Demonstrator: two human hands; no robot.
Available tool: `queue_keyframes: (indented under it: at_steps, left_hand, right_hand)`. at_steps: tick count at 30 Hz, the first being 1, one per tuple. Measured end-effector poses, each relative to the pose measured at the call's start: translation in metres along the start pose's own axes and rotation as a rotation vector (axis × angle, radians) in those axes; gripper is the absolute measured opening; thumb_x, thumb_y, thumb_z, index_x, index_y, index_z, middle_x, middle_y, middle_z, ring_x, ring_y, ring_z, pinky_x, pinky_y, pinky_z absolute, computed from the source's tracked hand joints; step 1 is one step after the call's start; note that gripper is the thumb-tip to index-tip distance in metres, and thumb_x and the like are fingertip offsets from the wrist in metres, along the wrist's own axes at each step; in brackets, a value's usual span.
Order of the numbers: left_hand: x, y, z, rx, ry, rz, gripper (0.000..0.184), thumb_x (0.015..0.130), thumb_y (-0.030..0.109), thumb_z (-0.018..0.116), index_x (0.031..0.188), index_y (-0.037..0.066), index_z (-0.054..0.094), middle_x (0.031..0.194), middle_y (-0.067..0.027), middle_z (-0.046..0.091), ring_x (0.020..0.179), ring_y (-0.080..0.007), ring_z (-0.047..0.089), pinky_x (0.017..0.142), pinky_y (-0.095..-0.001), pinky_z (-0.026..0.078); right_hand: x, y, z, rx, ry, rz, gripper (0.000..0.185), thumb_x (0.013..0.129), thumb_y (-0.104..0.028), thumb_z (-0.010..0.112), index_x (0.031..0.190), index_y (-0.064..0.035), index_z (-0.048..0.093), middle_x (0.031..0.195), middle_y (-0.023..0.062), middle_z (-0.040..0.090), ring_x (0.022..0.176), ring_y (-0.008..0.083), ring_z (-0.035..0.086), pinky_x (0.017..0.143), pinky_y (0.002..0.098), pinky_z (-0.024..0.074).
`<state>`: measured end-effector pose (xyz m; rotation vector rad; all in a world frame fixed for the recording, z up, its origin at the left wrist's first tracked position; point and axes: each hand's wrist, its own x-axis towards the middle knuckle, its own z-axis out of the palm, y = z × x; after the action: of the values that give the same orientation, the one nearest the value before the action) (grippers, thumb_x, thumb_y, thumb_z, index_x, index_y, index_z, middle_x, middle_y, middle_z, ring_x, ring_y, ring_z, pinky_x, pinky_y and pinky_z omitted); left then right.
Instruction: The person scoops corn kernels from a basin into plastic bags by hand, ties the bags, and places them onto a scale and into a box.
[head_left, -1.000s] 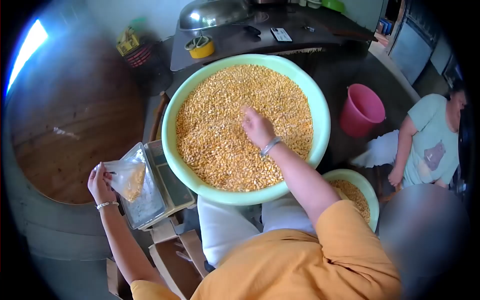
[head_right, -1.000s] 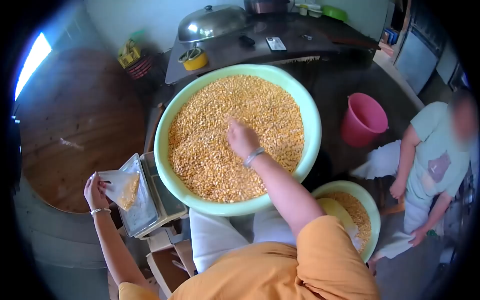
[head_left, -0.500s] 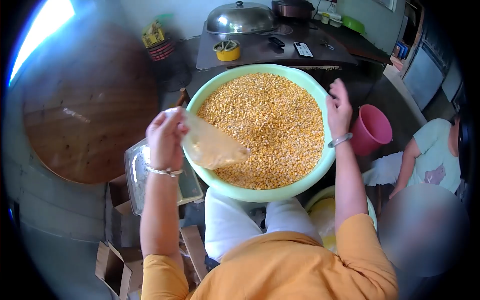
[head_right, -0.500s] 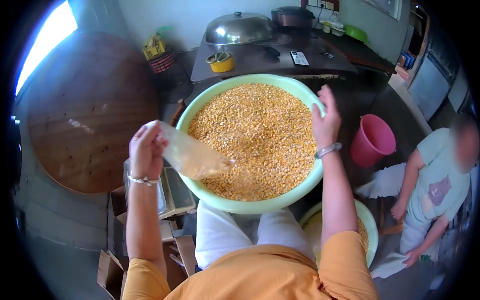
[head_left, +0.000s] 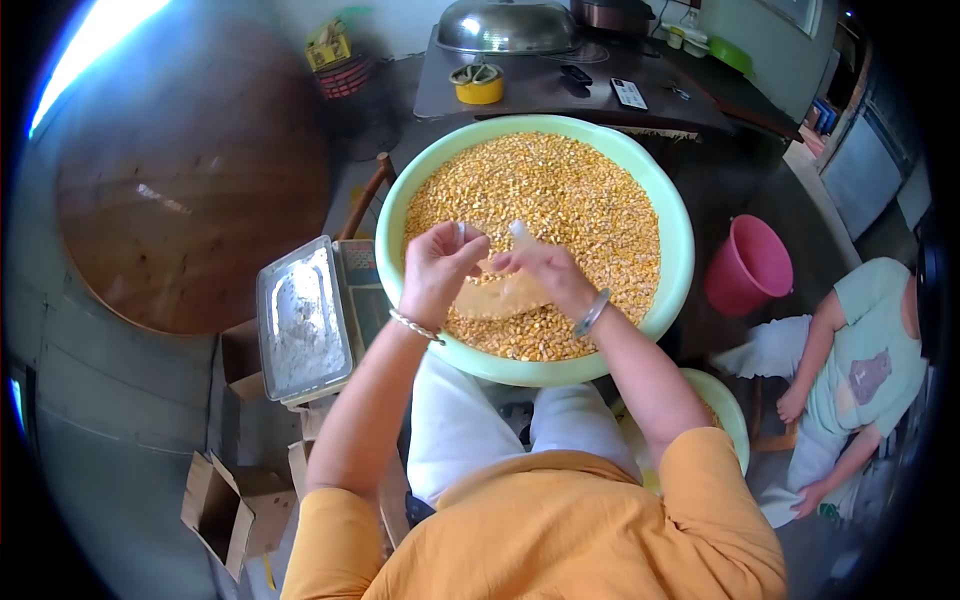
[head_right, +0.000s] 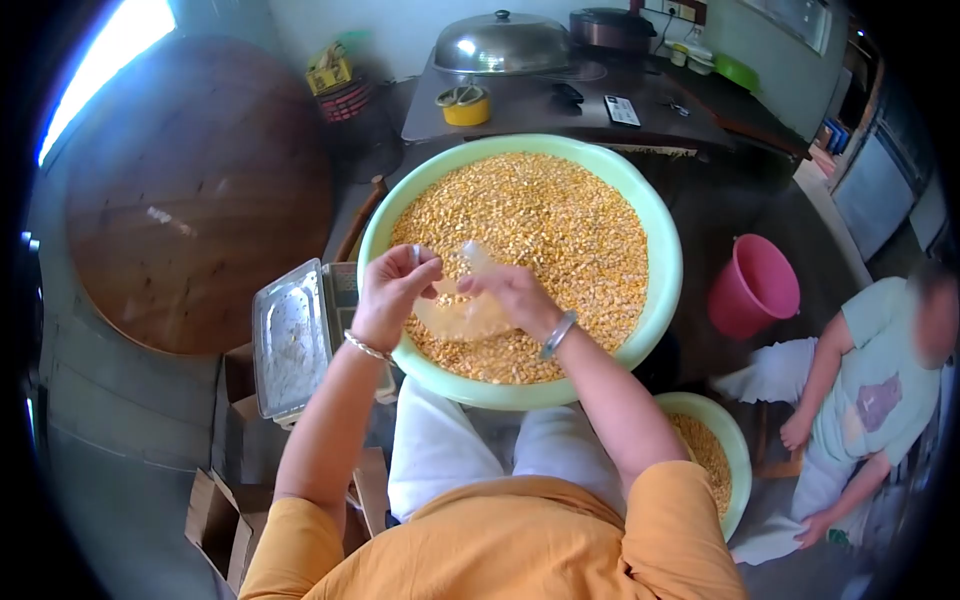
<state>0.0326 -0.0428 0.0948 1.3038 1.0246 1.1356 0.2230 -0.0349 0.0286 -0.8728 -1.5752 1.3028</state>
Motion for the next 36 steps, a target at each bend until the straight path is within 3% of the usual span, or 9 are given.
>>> queue_keyframes:
  at_steps: [1, 2, 8, 14, 19, 23, 28, 33, 36]
  left_hand:
    - [0.000, 0.001, -0.009, 0.077, -0.007, 0.058, 0.009, 0.081, 0.008, 0.064, 0.082, 0.000, 0.060, 0.072, -0.0009, 0.060, 0.062, -0.0069, 0.055, 0.058, -0.0200, 0.046]
    - [-0.002, 0.005, -0.019, 0.230, -0.063, 0.123, 0.009, 0.080, 0.008, 0.064, 0.081, 0.000, 0.060, 0.072, -0.0005, 0.060, 0.063, -0.0065, 0.055, 0.058, -0.0206, 0.046]
    - [-0.006, 0.039, -0.011, 0.877, -0.290, 0.614, 0.009, 0.072, 0.008, 0.066, 0.077, 0.002, 0.061, 0.072, -0.0129, 0.061, 0.065, -0.0268, 0.060, 0.061, -0.0316, 0.048]
    - [0.034, 0.022, 0.009, 1.005, -0.310, 0.506, 0.009, 0.070, 0.011, 0.064, 0.076, 0.004, 0.064, 0.068, -0.0116, 0.062, 0.067, -0.0272, 0.061, 0.064, -0.0350, 0.048]
    - [0.043, 0.015, 0.025, 0.759, -0.362, 0.434, 0.010, 0.069, 0.012, 0.067, 0.075, 0.004, 0.065, 0.065, -0.0104, 0.062, 0.065, -0.0224, 0.063, 0.065, -0.0328, 0.049]
    - [0.039, -0.010, 0.007, 0.399, -0.243, 0.387, 0.039, 0.071, 0.013, 0.071, 0.106, 0.002, 0.058, 0.101, -0.0074, 0.063, 0.090, -0.0147, 0.059, 0.082, -0.0280, 0.046]
    - [0.023, -0.077, -0.020, 0.833, -0.597, 0.162, 0.051, 0.075, 0.013, 0.069, 0.120, 0.003, 0.047, 0.110, -0.0106, 0.058, 0.104, -0.0239, 0.054, 0.089, -0.0311, 0.043]
    - [-0.019, -0.092, -0.017, 0.900, -0.511, 0.417, 0.064, 0.074, 0.021, 0.066, 0.130, 0.010, 0.038, 0.123, -0.0152, 0.049, 0.111, -0.0327, 0.049, 0.093, -0.0362, 0.041]
    - [-0.012, -0.074, -0.009, 1.031, -0.633, 0.100, 0.069, 0.072, 0.024, 0.067, 0.131, 0.007, 0.036, 0.128, -0.0169, 0.045, 0.116, -0.0335, 0.045, 0.098, -0.0381, 0.036]
  right_hand:
    - [0.001, -0.005, 0.002, 0.135, 0.046, -0.007, 0.028, 0.089, -0.022, 0.051, 0.106, -0.0018, 0.061, 0.092, 0.0093, 0.066, 0.093, 0.0213, 0.062, 0.087, 0.0344, 0.0461]
    - [0.000, -0.014, 0.009, 0.410, 0.145, 0.073, 0.041, 0.093, -0.039, 0.042, 0.076, -0.0044, 0.056, 0.072, 0.0088, 0.060, 0.079, 0.0182, 0.063, 0.081, 0.0379, 0.0489]
    - [0.023, -0.009, 0.016, 0.229, 0.116, 0.282, 0.031, 0.091, -0.030, 0.046, 0.078, -0.0041, 0.058, 0.050, 0.0010, 0.045, 0.047, 0.0130, 0.051, 0.060, 0.0316, 0.0492]
    - [0.029, -0.004, 0.006, -0.785, -0.315, -0.113, 0.008, 0.074, -0.004, 0.055, 0.069, 0.0016, 0.054, 0.062, 0.0113, 0.050, 0.055, 0.0213, 0.053, 0.054, 0.0278, 0.0465]
    - [0.019, -0.012, 0.001, -0.443, -0.321, -0.059, 0.024, 0.087, -0.025, 0.053, 0.083, -0.0019, 0.060, 0.065, 0.0067, 0.054, 0.059, 0.0131, 0.053, 0.056, 0.0268, 0.0453]
    - [0.016, -0.005, -0.004, -0.174, -0.113, 0.179, 0.041, 0.092, -0.041, 0.046, 0.099, -0.0028, 0.061, 0.057, 0.0010, 0.051, 0.055, 0.0086, 0.050, 0.055, 0.0261, 0.0441]
    - [0.020, -0.011, -0.005, -0.078, -0.121, 0.203, 0.039, 0.094, -0.036, 0.045, 0.093, -0.0021, 0.065, 0.049, -0.0012, 0.045, 0.045, 0.0067, 0.045, 0.046, 0.0243, 0.0398]
    - [0.025, -0.023, 0.005, -0.194, -0.200, 0.287, 0.039, 0.094, -0.033, 0.045, 0.091, 0.0001, 0.064, 0.049, -0.0025, 0.043, 0.044, 0.0066, 0.043, 0.048, 0.0236, 0.0408]
    - [0.031, -0.004, -0.001, -0.188, -0.176, 0.322, 0.039, 0.094, -0.034, 0.045, 0.092, -0.0004, 0.064, 0.050, -0.0019, 0.045, 0.045, 0.0061, 0.043, 0.049, 0.0222, 0.0405]
